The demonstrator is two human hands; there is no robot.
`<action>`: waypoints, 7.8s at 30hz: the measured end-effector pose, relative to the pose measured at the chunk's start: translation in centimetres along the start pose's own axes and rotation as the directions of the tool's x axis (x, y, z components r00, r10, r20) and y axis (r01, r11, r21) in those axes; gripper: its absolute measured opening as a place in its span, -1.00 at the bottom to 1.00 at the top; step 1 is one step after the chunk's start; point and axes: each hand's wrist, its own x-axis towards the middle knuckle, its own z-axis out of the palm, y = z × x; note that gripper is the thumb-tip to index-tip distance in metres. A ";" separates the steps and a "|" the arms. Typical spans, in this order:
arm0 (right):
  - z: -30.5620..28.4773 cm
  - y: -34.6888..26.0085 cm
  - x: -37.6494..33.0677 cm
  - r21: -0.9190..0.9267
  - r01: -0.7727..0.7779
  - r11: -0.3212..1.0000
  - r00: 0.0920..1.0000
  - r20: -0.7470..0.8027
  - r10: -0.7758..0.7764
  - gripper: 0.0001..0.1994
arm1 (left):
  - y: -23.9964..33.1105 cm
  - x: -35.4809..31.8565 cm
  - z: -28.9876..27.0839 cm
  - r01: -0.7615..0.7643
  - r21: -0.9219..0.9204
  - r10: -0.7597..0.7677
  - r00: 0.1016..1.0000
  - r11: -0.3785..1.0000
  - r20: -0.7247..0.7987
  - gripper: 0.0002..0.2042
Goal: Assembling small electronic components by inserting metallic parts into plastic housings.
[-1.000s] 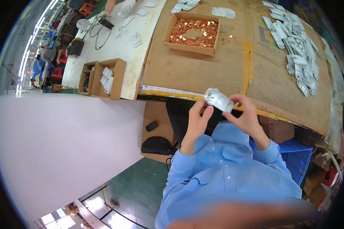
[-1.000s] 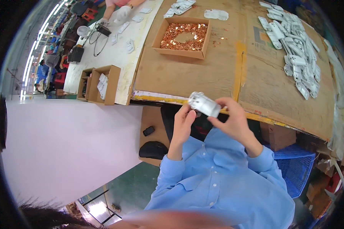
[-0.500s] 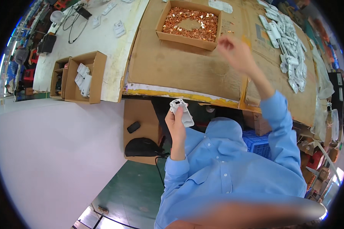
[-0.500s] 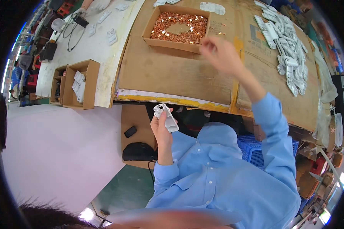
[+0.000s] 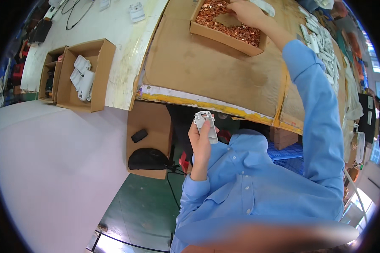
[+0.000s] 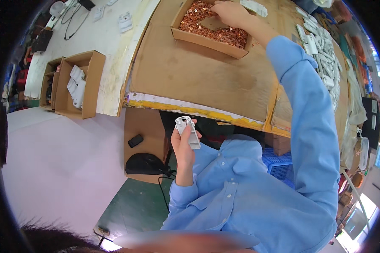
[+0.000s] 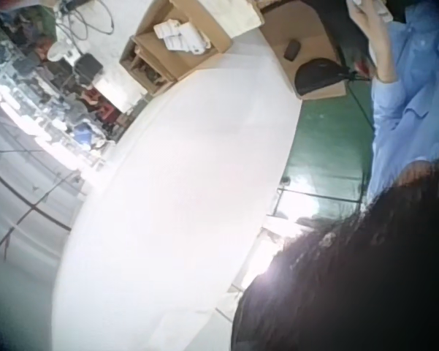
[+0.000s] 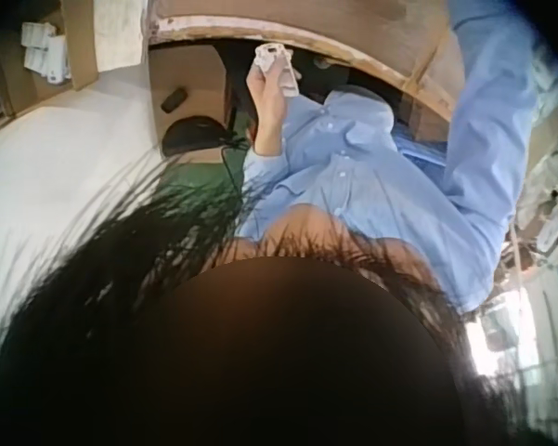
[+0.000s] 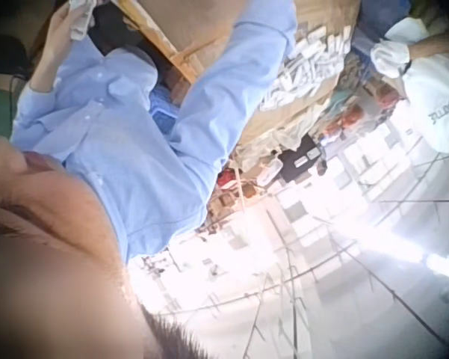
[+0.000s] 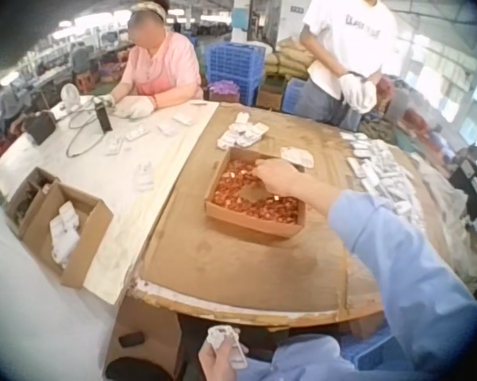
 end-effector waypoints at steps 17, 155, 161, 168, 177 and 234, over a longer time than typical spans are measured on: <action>1.0 -0.6 0.2 -0.051 -0.066 0.996 0.997 0.022 0.068 -0.86 | 0.0 -0.5 -0.3 -0.002 -0.062 0.006 0.998 0.998 0.058 -0.76; -6.1 -8.7 -34.0 0.831 -0.168 0.530 0.908 -0.078 0.411 -0.59 | 6.1 1.0 5.9 -0.501 0.807 0.280 0.861 0.314 0.425 -0.75; -0.5 10.3 -37.0 0.209 -0.516 0.831 0.788 -0.267 0.555 -0.48 | 15.3 18.5 -2.1 -0.371 0.928 0.632 0.726 0.028 0.271 -0.70; 2.4 19.4 -41.8 -0.087 -0.710 0.699 0.700 -0.198 0.686 -0.36 | 19.8 37.3 -6.4 -0.166 0.965 0.674 0.691 -0.203 0.261 -0.59; -2.6 15.3 -37.2 0.209 -0.806 0.554 0.554 -0.063 0.830 -0.47 | 25.3 46.2 -2.7 -0.307 0.769 0.640 0.750 0.561 -0.167 -0.53; -2.4 -2.0 -3.2 -0.195 0.090 0.977 0.996 0.039 -0.084 -0.91 | 2.4 -0.3 1.4 -0.017 -0.022 0.022 0.972 1.000 0.235 -0.61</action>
